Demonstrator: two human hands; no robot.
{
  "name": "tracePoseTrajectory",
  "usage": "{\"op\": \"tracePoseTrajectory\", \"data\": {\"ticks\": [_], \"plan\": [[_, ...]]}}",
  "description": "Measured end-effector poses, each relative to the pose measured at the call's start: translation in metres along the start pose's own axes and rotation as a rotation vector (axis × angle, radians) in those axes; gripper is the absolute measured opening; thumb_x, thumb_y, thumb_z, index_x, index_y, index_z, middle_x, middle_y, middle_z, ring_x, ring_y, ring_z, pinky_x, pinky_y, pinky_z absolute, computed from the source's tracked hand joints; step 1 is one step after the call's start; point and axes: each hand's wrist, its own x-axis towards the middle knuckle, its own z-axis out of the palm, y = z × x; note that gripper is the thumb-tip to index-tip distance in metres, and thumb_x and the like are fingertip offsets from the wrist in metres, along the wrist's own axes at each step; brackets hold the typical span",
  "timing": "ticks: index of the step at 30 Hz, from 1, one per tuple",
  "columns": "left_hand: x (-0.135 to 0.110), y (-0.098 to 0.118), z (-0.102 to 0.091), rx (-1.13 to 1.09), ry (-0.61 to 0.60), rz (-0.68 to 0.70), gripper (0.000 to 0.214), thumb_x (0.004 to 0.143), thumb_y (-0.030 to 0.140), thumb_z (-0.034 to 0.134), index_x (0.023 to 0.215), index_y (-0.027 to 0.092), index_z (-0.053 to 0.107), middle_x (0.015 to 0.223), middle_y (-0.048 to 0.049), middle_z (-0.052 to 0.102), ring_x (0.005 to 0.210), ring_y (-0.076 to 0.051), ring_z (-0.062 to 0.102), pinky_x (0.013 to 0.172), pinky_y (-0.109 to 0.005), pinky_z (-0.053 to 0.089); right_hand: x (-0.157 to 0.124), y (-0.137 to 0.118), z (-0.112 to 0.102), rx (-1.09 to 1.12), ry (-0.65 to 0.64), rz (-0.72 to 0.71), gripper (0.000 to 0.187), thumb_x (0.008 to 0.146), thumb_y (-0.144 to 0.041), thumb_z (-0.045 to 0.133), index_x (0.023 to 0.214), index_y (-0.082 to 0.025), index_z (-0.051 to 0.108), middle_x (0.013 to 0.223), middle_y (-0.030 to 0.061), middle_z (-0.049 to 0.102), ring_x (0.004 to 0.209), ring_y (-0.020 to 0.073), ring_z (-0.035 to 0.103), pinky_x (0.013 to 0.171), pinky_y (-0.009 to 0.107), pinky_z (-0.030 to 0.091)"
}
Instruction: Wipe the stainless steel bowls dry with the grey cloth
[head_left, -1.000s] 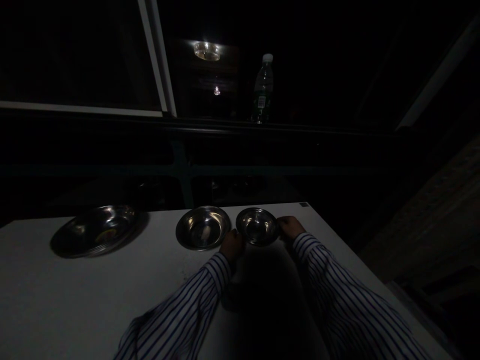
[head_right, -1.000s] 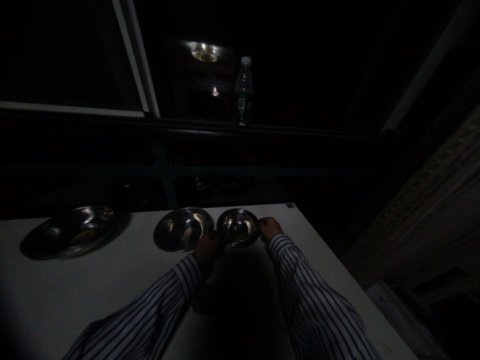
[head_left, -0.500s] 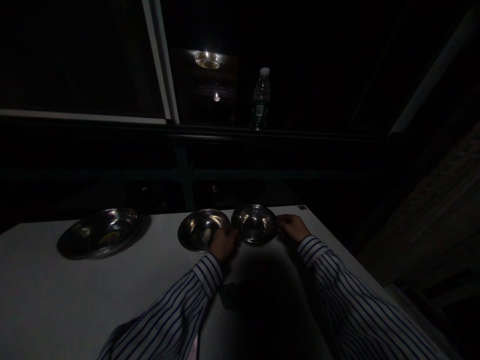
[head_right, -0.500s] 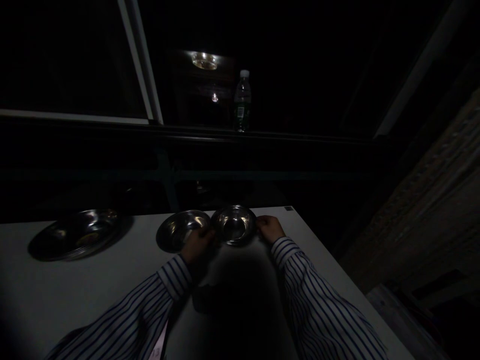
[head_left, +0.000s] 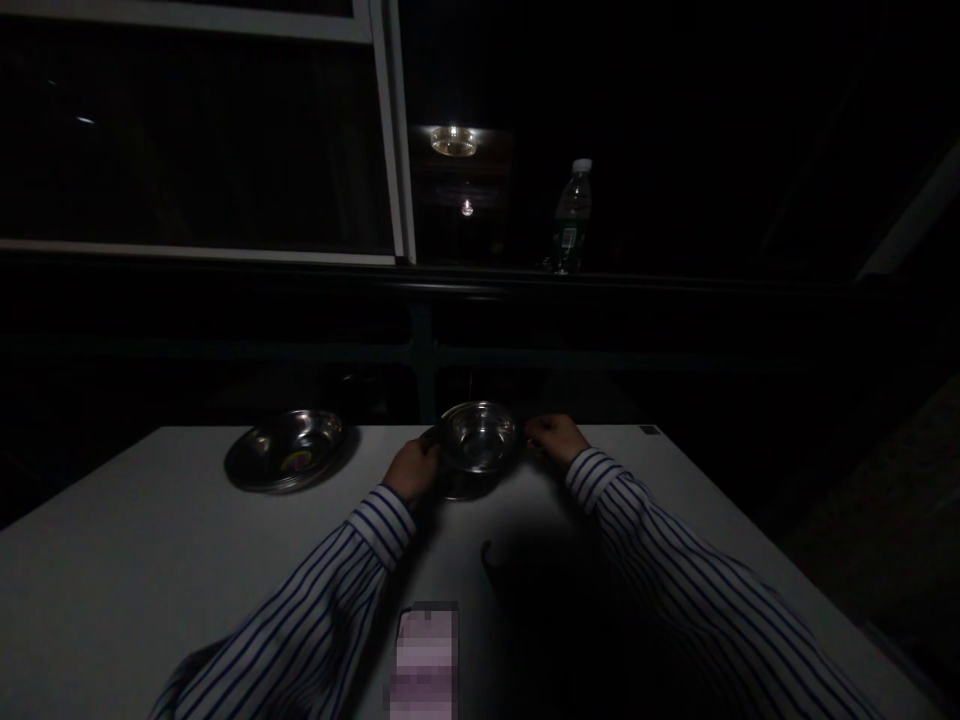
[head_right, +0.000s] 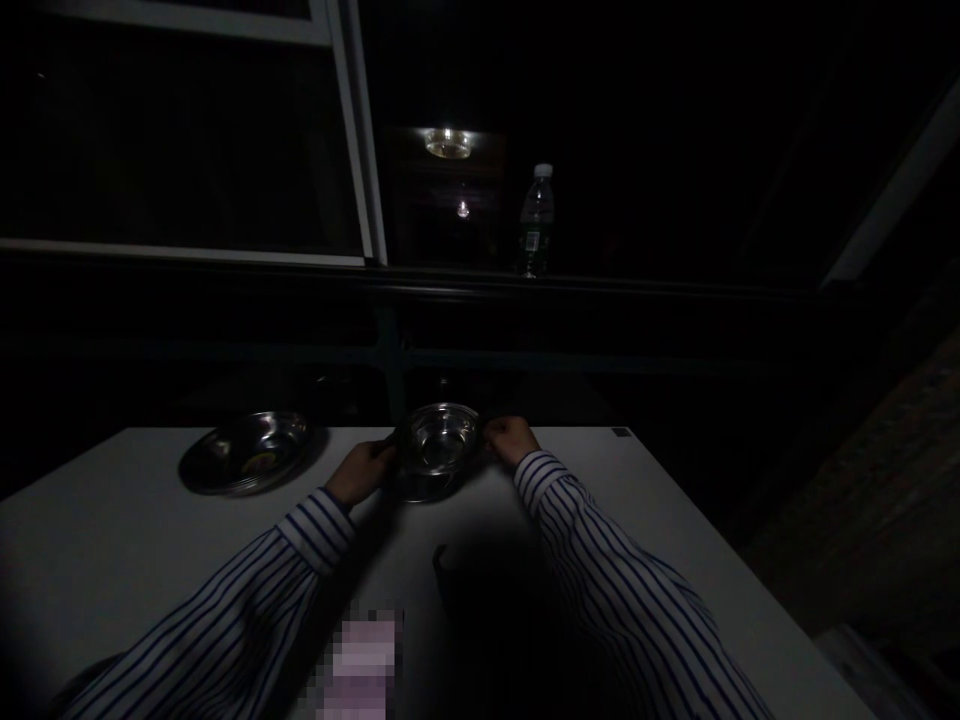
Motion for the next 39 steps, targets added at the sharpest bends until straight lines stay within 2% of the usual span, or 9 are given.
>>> {"op": "tracePoseTrajectory", "data": {"ticks": [4, 10, 16, 19, 22, 27, 31, 34, 39], "plan": [[0.0, -0.014, -0.008, 0.115, -0.002, -0.005, 0.034, 0.078, 0.02, 0.035, 0.092, 0.01, 0.064, 0.087, -0.0118, 0.068, 0.084, -0.021, 0.061, 0.074, -0.028, 0.042, 0.007, -0.003, 0.019, -0.106, -0.062, -0.023, 0.015, 0.073, -0.013, 0.051, 0.075, -0.009, 0.065, 0.055, 0.0015, 0.06, 0.05, 0.0082, 0.052, 0.045, 0.016, 0.037], [0.0, -0.027, -0.008, 0.274, -0.032, -0.03, 0.034, 0.08, 0.02, 0.033, 0.089, 0.01, 0.065, 0.09, -0.0142, 0.067, 0.085, -0.02, 0.061, 0.073, -0.026, 0.042, 0.012, 0.003, 0.039, -0.289, -0.146, -0.032, 0.019, 0.073, -0.016, 0.048, 0.07, -0.009, 0.066, 0.063, 0.0051, 0.064, 0.056, 0.0108, 0.056, 0.052, 0.018, 0.039], [0.0, -0.032, -0.001, 0.413, -0.052, -0.035, 0.038, 0.082, 0.023, 0.03, 0.088, 0.009, 0.065, 0.088, -0.0168, 0.065, 0.087, -0.021, 0.059, 0.074, -0.028, 0.041, 0.016, 0.01, 0.046, -0.502, -0.143, -0.006, 0.021, 0.07, -0.019, 0.053, 0.083, -0.011, 0.066, 0.087, 0.0105, 0.066, 0.082, 0.0178, 0.06, 0.066, 0.022, 0.041], [-0.001, -0.033, 0.004, 0.464, -0.04, -0.032, 0.038, 0.082, 0.023, 0.029, 0.089, 0.008, 0.063, 0.089, -0.0192, 0.063, 0.092, -0.024, 0.056, 0.076, -0.031, 0.04, 0.016, 0.011, 0.046, -0.601, -0.139, -0.004, 0.021, 0.07, -0.019, 0.052, 0.084, -0.014, 0.067, 0.09, 0.0103, 0.066, 0.087, 0.0188, 0.059, 0.07, 0.023, 0.04], [-0.003, -0.034, 0.009, 0.48, -0.024, -0.024, 0.034, 0.081, 0.024, 0.033, 0.092, 0.01, 0.062, 0.089, -0.0174, 0.061, 0.093, -0.023, 0.055, 0.077, -0.031, 0.04, 0.015, 0.009, 0.047, -0.682, -0.13, -0.007, 0.022, 0.071, -0.023, 0.051, 0.085, -0.015, 0.066, 0.094, 0.0123, 0.064, 0.091, 0.0222, 0.058, 0.072, 0.027, 0.04], [-0.003, -0.036, 0.01, 0.43, 0.027, -0.031, 0.036, 0.081, 0.025, 0.032, 0.101, 0.011, 0.058, 0.094, -0.0171, 0.059, 0.093, -0.023, 0.056, 0.079, -0.031, 0.039, 0.011, 0.005, 0.046, -0.76, -0.113, -0.017, 0.028, 0.072, -0.028, 0.049, 0.092, -0.015, 0.064, 0.103, 0.0173, 0.06, 0.097, 0.0292, 0.054, 0.076, 0.036, 0.039], [0.004, -0.043, 0.002, 0.33, 0.085, -0.09, 0.043, 0.081, 0.026, 0.032, 0.115, 0.005, 0.048, 0.108, -0.0219, 0.055, 0.103, -0.025, 0.052, 0.084, -0.032, 0.037, 0.013, 0.011, 0.043, -0.74, -0.125, -0.014, 0.029, 0.072, -0.032, 0.051, 0.095, -0.017, 0.062, 0.103, 0.0145, 0.061, 0.098, 0.0276, 0.054, 0.076, 0.035, 0.039], [0.01, -0.049, -0.003, 0.206, 0.072, -0.138, 0.047, 0.08, 0.026, 0.037, 0.118, -0.001, 0.044, 0.111, -0.0242, 0.055, 0.104, -0.024, 0.053, 0.083, -0.03, 0.039, 0.018, 0.018, 0.043, -0.696, -0.134, 0.005, 0.031, 0.072, -0.034, 0.052, 0.096, -0.016, 0.061, 0.1, 0.0136, 0.062, 0.094, 0.0257, 0.056, 0.074, 0.032, 0.04], [0.015, -0.055, -0.002, -0.038, 0.005, -0.172, 0.039, 0.079, 0.029, 0.042, 0.109, 0.006, 0.055, 0.1, -0.0162, 0.064, 0.087, -0.02, 0.061, 0.073, -0.025, 0.044, 0.026, 0.022, 0.045, -0.614, -0.156, 0.041, 0.024, 0.068, -0.026, 0.056, 0.088, -0.015, 0.061, 0.095, 0.0122, 0.063, 0.087, 0.0221, 0.058, 0.068, 0.028, 0.042]]}}
